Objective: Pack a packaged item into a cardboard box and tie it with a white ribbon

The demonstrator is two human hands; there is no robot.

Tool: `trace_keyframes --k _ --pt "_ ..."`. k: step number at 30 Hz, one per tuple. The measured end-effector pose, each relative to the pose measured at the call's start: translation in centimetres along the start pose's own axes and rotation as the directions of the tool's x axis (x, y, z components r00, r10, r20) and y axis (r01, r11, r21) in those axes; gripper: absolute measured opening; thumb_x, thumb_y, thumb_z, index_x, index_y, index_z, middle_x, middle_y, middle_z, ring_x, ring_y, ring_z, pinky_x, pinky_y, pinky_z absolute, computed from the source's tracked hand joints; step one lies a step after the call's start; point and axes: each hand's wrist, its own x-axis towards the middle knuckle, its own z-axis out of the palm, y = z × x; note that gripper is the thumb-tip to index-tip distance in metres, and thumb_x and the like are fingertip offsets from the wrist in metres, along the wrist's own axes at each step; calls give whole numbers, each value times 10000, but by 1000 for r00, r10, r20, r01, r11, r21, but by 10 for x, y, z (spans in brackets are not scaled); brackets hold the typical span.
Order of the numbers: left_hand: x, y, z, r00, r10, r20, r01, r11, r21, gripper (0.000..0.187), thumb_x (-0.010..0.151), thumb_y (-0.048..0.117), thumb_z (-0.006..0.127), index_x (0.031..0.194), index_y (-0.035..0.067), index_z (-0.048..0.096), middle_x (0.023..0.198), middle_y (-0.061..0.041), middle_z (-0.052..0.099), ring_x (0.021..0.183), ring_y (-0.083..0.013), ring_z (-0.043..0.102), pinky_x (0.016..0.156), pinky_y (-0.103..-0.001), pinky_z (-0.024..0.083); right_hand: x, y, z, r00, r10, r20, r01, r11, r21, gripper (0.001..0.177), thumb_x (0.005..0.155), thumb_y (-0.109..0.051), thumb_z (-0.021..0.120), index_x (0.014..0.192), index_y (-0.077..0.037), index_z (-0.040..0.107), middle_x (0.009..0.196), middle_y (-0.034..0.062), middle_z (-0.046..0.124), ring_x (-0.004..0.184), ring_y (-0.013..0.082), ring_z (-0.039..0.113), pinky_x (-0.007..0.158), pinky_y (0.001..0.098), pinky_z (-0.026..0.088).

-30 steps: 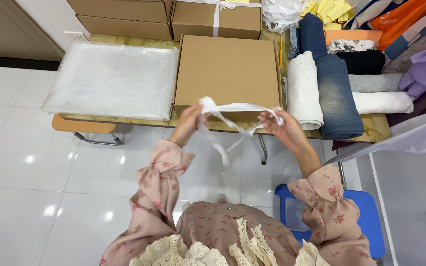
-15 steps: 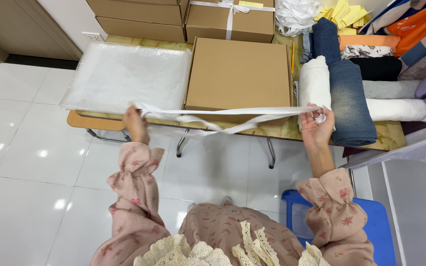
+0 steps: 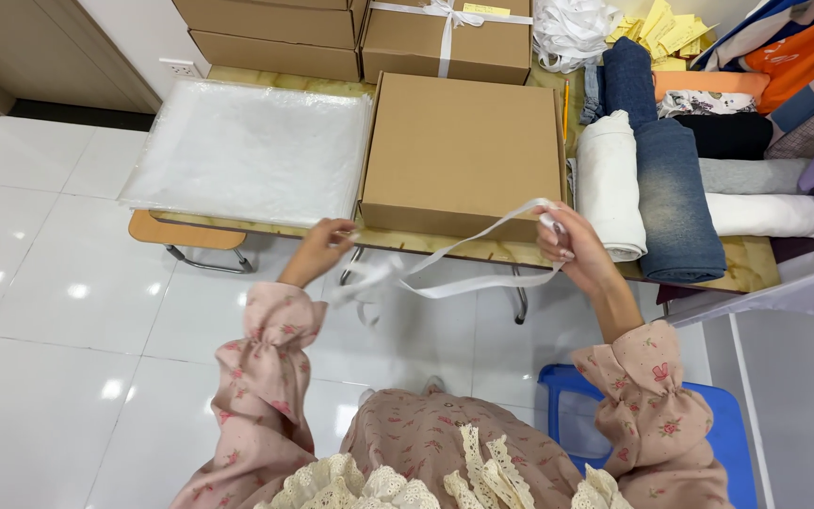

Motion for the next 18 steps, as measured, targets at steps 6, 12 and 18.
trace_keyframes --k 6,12,18 --pt "3 129 67 967 109 230 -54 971 -235 381 1057 261 548 1400 100 581 1314 -191 620 1247 -363 602 1045 -527 507 -16 -13 37 978 21 208 2 994 -108 286 1083 -290 435 1077 -30 554 629 -28 379 422 -16 280 390 132 269" --pt "6 131 144 954 150 258 -27 904 -427 583 1101 537 327 1364 113 629 1232 -232 686 1225 -377 621 1079 -504 462 -16 6 30 979 83 188 -30 963 -269 302 1065 -235 501 905 -8 620 578 0 434 446 47 335 435 183 271" --pt "-7 113 164 970 51 237 90 832 -548 241 1021 329 650 1045 101 726 759 3 655 713 -84 631 718 -223 520 -34 2 22 974 126 191 -46 927 -372 201 993 -175 602 866 -24 640 673 45 541 538 65 385 493 210 313"
